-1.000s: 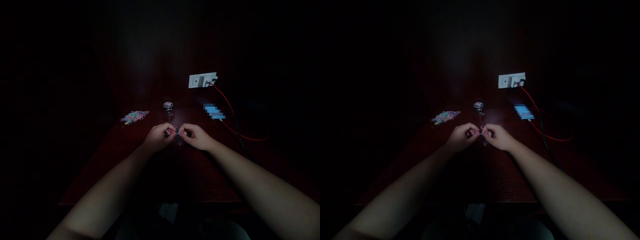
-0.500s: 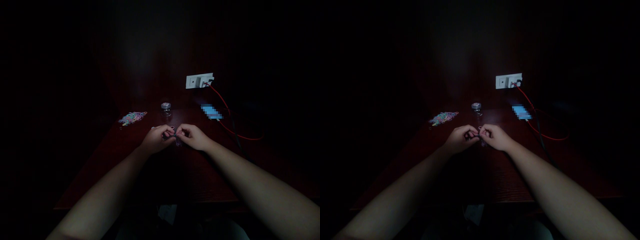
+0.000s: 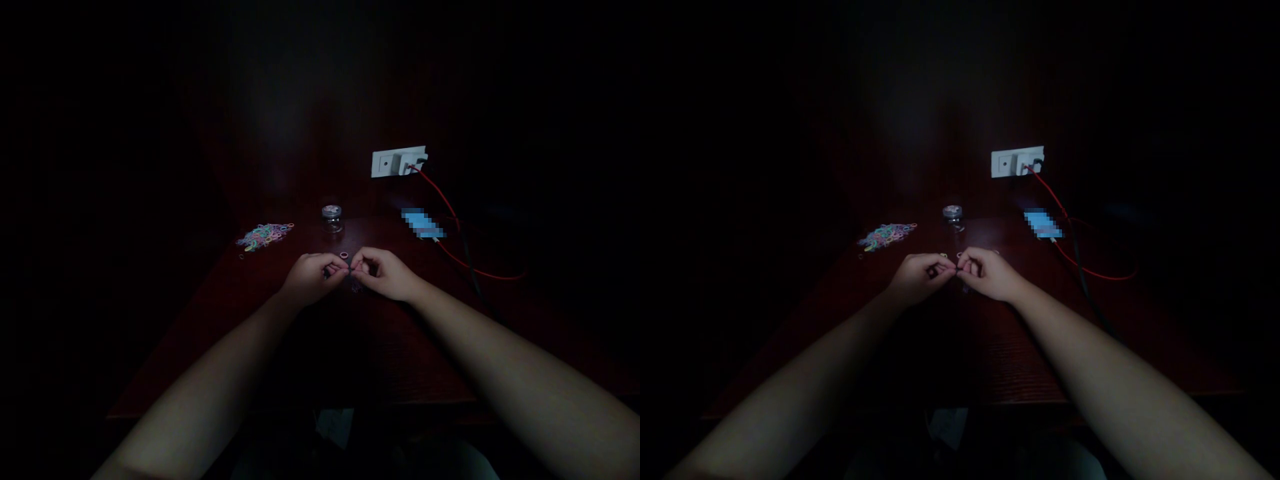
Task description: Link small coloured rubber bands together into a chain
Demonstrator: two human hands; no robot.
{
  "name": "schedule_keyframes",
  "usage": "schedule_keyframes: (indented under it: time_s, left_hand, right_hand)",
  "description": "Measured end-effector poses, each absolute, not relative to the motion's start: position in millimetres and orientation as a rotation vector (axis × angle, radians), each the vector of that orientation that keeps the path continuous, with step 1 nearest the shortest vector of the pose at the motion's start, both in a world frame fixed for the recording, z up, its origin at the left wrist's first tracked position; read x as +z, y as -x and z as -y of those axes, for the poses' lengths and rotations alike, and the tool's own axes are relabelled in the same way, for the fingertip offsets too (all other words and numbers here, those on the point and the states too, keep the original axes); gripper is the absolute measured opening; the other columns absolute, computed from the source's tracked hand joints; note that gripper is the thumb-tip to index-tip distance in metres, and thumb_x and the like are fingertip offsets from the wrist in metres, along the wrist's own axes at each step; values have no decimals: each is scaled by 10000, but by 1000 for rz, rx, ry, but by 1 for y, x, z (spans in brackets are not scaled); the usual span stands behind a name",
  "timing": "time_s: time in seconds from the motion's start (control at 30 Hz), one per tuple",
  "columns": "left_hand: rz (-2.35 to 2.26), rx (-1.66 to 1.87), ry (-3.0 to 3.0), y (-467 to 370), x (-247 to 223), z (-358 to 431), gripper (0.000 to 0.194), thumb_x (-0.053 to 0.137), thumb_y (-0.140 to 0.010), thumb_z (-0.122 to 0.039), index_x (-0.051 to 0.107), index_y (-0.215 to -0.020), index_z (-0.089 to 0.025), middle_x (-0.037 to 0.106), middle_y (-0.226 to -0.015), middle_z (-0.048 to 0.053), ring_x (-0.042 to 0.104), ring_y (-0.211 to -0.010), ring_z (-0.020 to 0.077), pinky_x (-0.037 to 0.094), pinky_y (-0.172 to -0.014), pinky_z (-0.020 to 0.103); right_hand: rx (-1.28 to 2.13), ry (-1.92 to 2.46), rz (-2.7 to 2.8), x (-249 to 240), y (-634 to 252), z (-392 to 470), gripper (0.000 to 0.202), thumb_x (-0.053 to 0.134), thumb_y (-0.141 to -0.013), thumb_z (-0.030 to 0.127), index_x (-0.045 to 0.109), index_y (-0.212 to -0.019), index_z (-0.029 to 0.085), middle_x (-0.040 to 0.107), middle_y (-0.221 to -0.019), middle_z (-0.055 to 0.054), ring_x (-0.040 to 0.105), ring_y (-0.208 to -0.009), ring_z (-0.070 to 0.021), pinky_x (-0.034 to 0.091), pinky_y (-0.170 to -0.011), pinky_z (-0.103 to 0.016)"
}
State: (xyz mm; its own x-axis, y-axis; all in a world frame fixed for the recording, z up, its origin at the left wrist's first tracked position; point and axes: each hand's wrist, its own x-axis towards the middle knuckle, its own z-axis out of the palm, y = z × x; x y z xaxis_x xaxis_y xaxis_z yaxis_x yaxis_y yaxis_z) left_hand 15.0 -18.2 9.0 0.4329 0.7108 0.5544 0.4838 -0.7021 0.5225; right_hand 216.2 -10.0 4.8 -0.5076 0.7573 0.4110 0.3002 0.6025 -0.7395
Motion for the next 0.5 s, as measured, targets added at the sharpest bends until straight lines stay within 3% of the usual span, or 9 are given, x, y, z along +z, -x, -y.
schedule_keyframes:
  time_s: [0.27, 0.5]
  left_hand:
    - [-1111, 1131, -2382, -14, 6, 16, 102, 636, -802, -232, 715, -842, -179, 714, -766, -1, 616, -624, 88, 488, -607, 184]
    - [-1089, 1127, -2403, -14, 6, 15, 98, 645, -793, -227, 717, -837, -177, 719, -770, 7, 625, -626, 94, 509, -634, 196]
  right_hand:
    - [811, 819, 2102, 4, -216, 10, 151, 652, -753, 252, 592, -837, 142, 502, -582, 38, 442, -516, -80, 353, -500, -202]
    - [808, 853, 2084, 4, -216, 9, 119, 588, -802, 262, 600, -794, 143, 513, -590, 25, 451, -535, -85, 358, -519, -208]
